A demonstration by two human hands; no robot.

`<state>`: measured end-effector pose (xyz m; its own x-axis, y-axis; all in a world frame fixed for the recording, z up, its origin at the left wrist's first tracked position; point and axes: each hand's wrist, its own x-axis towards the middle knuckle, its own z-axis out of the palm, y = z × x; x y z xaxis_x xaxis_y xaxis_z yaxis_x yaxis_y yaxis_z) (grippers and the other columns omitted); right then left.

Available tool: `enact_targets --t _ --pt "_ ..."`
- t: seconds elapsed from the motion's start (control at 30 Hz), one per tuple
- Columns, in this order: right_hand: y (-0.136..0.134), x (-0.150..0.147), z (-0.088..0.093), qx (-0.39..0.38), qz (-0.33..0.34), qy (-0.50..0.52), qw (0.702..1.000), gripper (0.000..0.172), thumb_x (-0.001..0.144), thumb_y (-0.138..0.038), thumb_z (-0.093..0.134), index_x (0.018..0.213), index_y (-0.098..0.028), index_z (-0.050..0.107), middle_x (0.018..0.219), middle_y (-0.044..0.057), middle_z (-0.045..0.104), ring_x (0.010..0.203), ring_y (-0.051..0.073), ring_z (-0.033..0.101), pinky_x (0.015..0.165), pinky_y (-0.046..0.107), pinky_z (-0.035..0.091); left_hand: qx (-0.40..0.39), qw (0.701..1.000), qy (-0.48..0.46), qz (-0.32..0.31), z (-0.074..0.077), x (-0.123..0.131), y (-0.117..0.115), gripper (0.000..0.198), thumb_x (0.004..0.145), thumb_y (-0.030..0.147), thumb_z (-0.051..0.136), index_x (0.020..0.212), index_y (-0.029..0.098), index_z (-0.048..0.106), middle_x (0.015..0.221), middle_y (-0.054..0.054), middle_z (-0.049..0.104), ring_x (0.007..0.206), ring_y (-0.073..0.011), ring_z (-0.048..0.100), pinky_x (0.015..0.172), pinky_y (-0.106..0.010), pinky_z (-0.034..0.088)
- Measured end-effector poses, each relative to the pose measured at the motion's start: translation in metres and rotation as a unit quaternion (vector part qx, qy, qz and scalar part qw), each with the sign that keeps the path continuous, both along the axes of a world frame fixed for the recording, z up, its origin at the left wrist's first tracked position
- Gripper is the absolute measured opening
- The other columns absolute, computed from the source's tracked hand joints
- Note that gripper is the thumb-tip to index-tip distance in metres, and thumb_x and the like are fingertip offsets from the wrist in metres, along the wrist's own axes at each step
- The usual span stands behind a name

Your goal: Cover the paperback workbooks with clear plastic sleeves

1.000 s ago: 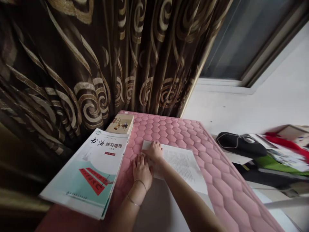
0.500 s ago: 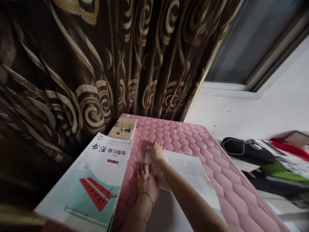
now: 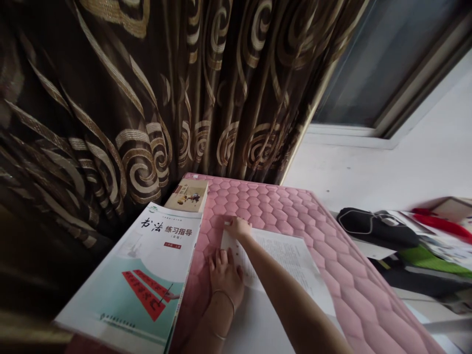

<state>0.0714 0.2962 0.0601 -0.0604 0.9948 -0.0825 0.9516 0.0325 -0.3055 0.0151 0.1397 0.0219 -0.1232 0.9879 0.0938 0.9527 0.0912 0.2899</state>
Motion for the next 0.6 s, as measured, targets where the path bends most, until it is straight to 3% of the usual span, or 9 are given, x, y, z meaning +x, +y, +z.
enact_targets --t 0.17,0.27,0.33,0.43,0.47,0.6 --pt "0.001 -0.013 0.002 0.034 -0.012 -0.021 0.999 0.042 0.096 -0.036 0.040 0.118 -0.011 0.066 0.117 0.022 0.067 0.115 0.033 0.058 0.096 0.048 0.038 0.001 1.000 0.011 -0.004 -0.001 0.000 0.001 0.056 0.091 0.035 0.046 0.144 0.020 0.048 0.136 -0.015 0.055 0.132 -0.0327 0.043 0.113 -0.054 0.030" --pt "-0.022 -0.013 0.000 0.063 0.025 -0.023 0.997 0.044 0.098 -0.029 0.035 0.128 -0.009 0.059 0.132 0.024 0.058 0.122 0.033 0.052 0.097 0.047 0.040 0.004 1.000 0.009 -0.003 0.001 -0.002 0.001 0.055 0.091 0.033 0.046 0.144 0.019 0.049 0.136 -0.015 0.055 0.131 -0.0321 0.045 0.113 -0.052 0.030" --pt "-0.045 0.000 -0.006 0.070 0.074 -0.018 0.995 0.042 0.098 -0.030 0.038 0.130 -0.013 0.058 0.140 0.019 0.054 0.126 0.030 0.049 0.100 0.044 0.040 0.004 1.000 0.013 -0.004 0.003 -0.003 0.000 0.053 0.091 0.030 0.047 0.142 0.017 0.051 0.137 -0.015 0.055 0.132 -0.0319 0.045 0.114 -0.051 0.030" --pt "-0.085 0.047 -0.022 0.078 0.164 -0.002 0.983 0.044 0.096 -0.035 0.046 0.138 -0.021 0.054 0.148 0.012 0.048 0.137 0.023 0.041 0.111 0.039 0.034 0.008 1.000 0.025 -0.007 0.008 -0.003 -0.001 0.053 0.090 0.028 0.047 0.141 0.014 0.051 0.141 -0.017 0.052 0.134 -0.0322 0.042 0.113 -0.051 0.029" --pt "-0.099 0.069 -0.028 0.094 0.201 0.006 0.975 0.050 0.097 -0.037 0.044 0.143 -0.018 0.048 0.152 0.014 0.043 0.142 0.025 0.035 0.115 0.042 0.031 0.009 1.000 0.029 -0.008 0.011 -0.003 -0.002 0.053 0.091 0.028 0.047 0.142 0.013 0.050 0.142 -0.017 0.051 0.135 -0.0321 0.041 0.113 -0.051 0.030" --pt "-0.144 0.168 -0.049 0.093 0.201 0.001 0.975 0.061 0.099 -0.051 0.033 0.151 -0.020 0.039 0.158 0.012 0.032 0.146 0.026 0.029 0.119 0.049 0.025 0.008 0.999 0.049 -0.012 0.020 -0.002 -0.003 0.052 0.093 0.030 0.043 0.141 0.012 0.049 0.140 -0.018 0.052 0.133 -0.0310 0.044 0.110 -0.049 0.033"
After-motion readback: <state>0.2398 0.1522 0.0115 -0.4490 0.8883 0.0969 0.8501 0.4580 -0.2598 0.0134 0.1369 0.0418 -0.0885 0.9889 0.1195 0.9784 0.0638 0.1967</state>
